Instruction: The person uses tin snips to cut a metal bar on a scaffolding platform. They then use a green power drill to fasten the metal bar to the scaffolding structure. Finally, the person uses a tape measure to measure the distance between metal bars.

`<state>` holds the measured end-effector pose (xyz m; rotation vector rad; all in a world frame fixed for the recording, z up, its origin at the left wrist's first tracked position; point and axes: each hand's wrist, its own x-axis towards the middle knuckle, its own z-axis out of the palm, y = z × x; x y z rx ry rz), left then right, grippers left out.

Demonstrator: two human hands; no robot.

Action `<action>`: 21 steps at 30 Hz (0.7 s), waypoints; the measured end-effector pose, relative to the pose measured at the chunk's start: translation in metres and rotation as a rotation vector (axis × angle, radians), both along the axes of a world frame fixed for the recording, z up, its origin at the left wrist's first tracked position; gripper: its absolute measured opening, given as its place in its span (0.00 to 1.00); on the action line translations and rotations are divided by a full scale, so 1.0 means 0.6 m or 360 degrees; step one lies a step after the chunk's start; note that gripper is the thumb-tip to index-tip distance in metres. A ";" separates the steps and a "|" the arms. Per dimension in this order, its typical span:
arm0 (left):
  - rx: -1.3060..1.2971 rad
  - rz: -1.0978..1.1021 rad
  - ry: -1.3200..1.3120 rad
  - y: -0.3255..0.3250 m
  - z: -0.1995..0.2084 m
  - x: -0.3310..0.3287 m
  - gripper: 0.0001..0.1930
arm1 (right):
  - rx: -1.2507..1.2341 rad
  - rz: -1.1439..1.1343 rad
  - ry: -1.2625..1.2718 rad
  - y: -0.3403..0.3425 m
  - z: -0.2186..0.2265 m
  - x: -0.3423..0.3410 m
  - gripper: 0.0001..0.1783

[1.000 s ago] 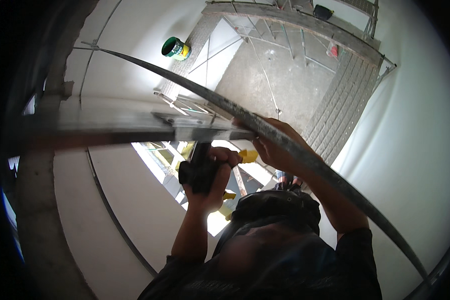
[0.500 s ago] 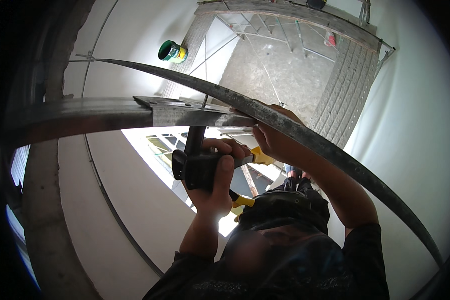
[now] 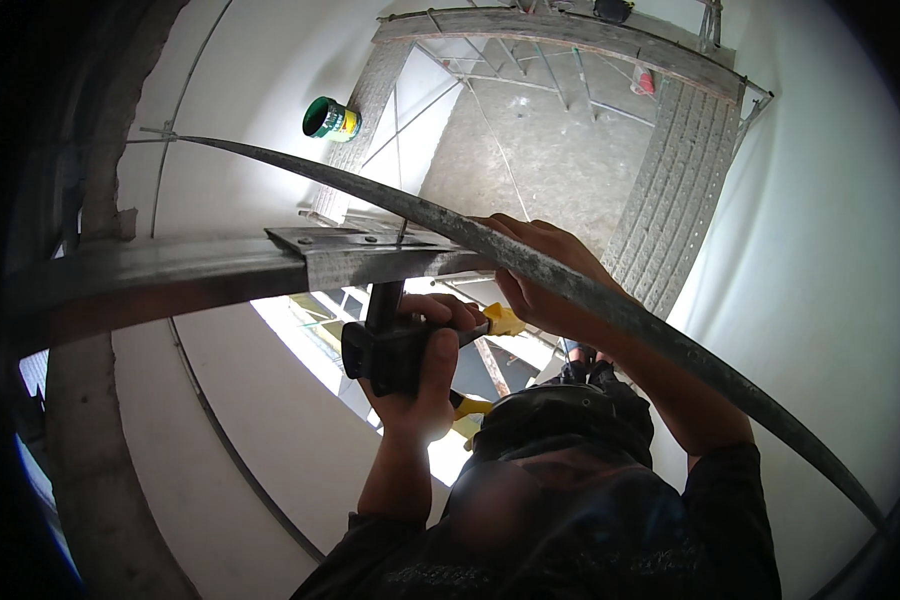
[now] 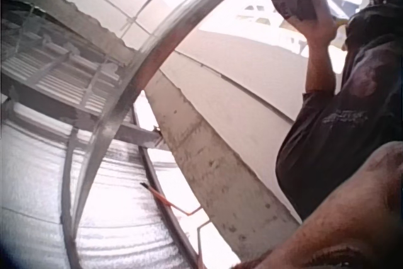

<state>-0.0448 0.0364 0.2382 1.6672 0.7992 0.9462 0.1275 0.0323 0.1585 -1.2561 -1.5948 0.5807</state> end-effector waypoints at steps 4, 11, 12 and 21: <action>-0.0061 -0.0049 0.0015 0.008 0.005 0.002 0.11 | -0.0087 0.0099 -0.0112 -0.002 0.006 0.021 0.27; -0.0194 -0.0095 -0.0184 0.008 -0.003 -0.013 0.09 | 0.0051 0.0419 0.1147 0.014 0.070 0.180 0.25; -0.0249 -0.0054 -0.0170 0.005 0.001 -0.009 0.08 | 0.0252 0.0588 0.1316 0.020 0.101 0.171 0.29; -0.0300 0.0035 -0.0107 0.003 0.007 -0.011 0.08 | 0.0728 0.1224 0.1528 0.030 0.129 0.057 0.31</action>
